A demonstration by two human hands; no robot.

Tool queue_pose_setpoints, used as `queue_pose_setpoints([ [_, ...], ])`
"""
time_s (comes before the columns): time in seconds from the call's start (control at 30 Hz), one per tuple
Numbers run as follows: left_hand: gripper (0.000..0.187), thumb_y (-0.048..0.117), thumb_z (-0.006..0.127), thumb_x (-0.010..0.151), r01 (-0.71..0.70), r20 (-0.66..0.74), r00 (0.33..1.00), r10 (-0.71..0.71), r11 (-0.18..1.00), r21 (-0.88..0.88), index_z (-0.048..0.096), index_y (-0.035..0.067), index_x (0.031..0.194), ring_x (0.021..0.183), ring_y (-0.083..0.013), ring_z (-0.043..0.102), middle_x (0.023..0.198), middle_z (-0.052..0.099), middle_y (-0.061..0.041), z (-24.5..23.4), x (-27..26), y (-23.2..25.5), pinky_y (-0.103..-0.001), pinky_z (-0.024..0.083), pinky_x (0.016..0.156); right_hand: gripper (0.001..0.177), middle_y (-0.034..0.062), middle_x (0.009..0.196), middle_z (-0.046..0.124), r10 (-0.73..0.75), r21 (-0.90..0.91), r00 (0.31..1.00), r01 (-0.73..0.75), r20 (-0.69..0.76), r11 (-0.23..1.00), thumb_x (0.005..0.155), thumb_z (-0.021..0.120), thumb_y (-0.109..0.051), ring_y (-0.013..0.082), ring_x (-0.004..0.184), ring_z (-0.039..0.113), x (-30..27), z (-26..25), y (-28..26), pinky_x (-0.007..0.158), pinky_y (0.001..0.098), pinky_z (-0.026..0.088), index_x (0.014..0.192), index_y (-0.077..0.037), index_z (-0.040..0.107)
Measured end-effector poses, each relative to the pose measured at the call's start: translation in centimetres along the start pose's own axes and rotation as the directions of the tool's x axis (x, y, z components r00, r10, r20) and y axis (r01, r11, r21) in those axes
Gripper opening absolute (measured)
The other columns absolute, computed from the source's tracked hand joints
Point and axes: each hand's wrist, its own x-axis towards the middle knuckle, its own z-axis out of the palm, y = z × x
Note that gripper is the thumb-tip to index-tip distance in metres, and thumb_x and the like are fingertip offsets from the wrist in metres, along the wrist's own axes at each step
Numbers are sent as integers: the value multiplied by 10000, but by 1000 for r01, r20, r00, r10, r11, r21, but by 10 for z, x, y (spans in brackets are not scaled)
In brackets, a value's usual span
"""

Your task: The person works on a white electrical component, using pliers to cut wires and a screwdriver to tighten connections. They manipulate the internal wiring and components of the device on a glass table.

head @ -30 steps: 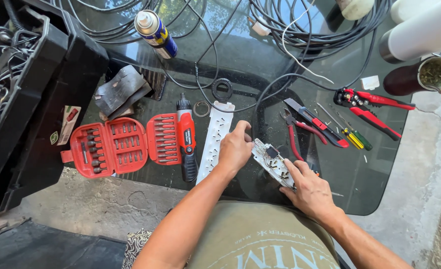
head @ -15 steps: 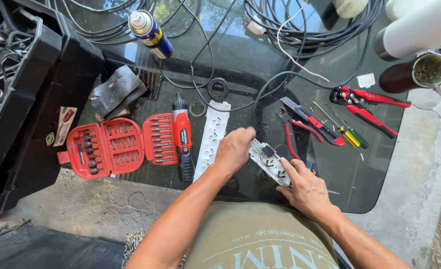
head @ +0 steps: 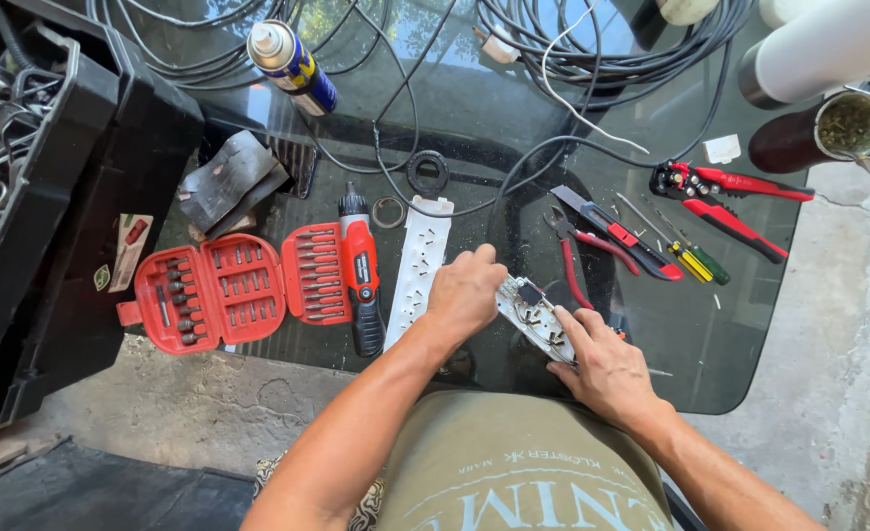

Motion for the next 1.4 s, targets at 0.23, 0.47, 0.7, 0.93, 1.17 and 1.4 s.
queue_pose_setpoints([
  [0.23,137,52,592,894,156,-130,975,-181,972,-177,690,141,859,693,-229,643,759,534,-12,23,-12,2,-362,564,600,893,4,1255,525,-7,5,1000,7,-4,1000,671,809,-446,253,984,710,0,-6,-3,722,431,638,1471,-240,471],
  [0.47,157,26,579,764,11,-121,993,-9,1000,17,653,161,734,671,-236,617,690,524,8,23,-3,-5,-349,544,591,894,6,1256,524,-7,6,1000,7,-6,1000,682,798,-448,248,985,708,0,-5,-3,733,428,636,1483,-244,458],
  [0.7,119,83,634,861,205,-87,966,-243,927,-313,723,162,852,748,-266,682,743,607,-28,20,-15,-1,-383,560,688,888,-4,1262,523,1,14,1000,-1,-16,1000,685,793,-462,237,985,707,1,-4,-3,743,414,637,1480,-249,459],
  [0.93,154,47,581,760,23,-128,992,-18,999,40,643,178,709,684,-249,641,671,548,6,27,-2,-7,-354,542,619,900,2,1254,527,-13,-4,1000,13,-16,1000,676,796,-477,249,979,709,2,-5,-2,733,425,637,1481,-254,461],
  [1.17,101,112,625,844,122,-17,992,-128,972,-200,697,182,834,765,-267,689,760,619,-20,12,-2,-10,-388,564,708,887,-1,1248,524,-12,-8,1000,12,-22,1000,686,792,-482,244,976,706,1,0,1,721,424,638,1477,-252,465],
  [1.4,74,158,666,897,362,117,927,-357,771,-524,725,188,930,860,-261,694,841,662,-24,15,4,-13,-388,552,806,878,-8,1262,511,-10,4,1000,10,13,1000,693,811,-452,248,998,696,1,0,1,739,437,642,1475,-255,462],
])
